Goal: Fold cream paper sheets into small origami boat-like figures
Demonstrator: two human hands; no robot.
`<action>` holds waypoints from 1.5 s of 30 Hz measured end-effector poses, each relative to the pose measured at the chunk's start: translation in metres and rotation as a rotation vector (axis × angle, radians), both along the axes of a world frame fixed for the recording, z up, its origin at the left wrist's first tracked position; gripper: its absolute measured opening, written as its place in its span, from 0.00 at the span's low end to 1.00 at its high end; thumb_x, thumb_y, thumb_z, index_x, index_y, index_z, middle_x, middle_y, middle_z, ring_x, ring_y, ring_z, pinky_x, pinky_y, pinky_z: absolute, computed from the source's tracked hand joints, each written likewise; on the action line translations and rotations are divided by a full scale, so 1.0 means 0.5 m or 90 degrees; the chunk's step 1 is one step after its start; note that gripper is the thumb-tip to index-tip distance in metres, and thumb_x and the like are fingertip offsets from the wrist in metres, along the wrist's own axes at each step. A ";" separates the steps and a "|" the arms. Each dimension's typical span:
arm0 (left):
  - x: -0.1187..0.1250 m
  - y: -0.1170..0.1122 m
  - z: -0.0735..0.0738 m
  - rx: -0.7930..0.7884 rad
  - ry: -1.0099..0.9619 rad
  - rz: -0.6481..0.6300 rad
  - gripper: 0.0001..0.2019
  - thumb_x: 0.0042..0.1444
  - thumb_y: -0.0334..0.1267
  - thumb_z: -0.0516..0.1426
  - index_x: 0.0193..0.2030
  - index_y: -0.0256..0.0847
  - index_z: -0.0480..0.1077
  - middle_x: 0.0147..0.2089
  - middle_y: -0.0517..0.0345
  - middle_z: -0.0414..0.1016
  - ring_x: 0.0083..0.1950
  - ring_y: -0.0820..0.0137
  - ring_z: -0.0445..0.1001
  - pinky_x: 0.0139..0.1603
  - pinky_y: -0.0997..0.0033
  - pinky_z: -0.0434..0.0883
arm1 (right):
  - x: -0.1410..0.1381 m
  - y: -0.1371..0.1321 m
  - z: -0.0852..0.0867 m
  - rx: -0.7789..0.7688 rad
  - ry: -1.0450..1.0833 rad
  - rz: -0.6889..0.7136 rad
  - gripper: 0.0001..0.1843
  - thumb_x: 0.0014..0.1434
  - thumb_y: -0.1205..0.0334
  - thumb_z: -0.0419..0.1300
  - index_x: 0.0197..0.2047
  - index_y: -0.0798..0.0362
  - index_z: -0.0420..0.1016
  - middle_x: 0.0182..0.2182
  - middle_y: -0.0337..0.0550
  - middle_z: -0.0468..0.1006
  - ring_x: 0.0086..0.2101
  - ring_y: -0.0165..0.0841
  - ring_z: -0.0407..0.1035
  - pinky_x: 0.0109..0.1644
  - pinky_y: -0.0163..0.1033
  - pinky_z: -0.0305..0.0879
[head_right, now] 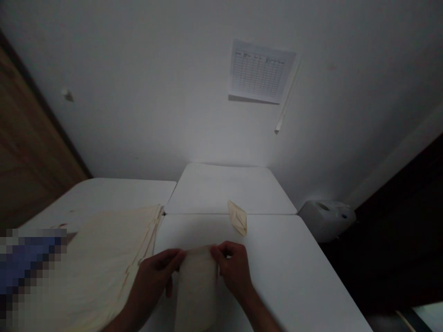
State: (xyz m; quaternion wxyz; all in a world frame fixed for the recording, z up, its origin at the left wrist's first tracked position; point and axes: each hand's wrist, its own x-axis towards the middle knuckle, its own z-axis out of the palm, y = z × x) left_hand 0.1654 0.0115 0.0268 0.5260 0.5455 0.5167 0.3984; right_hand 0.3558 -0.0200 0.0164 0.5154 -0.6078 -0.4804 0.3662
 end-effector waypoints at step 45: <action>-0.015 0.069 0.002 0.048 0.184 -0.171 0.20 0.52 0.50 0.53 0.37 0.34 0.75 0.22 0.57 0.72 0.18 0.71 0.67 0.11 0.78 0.61 | 0.005 0.002 -0.016 -0.016 -0.117 0.008 0.17 0.54 0.52 0.60 0.23 0.57 0.78 0.20 0.41 0.75 0.23 0.31 0.66 0.27 0.34 0.61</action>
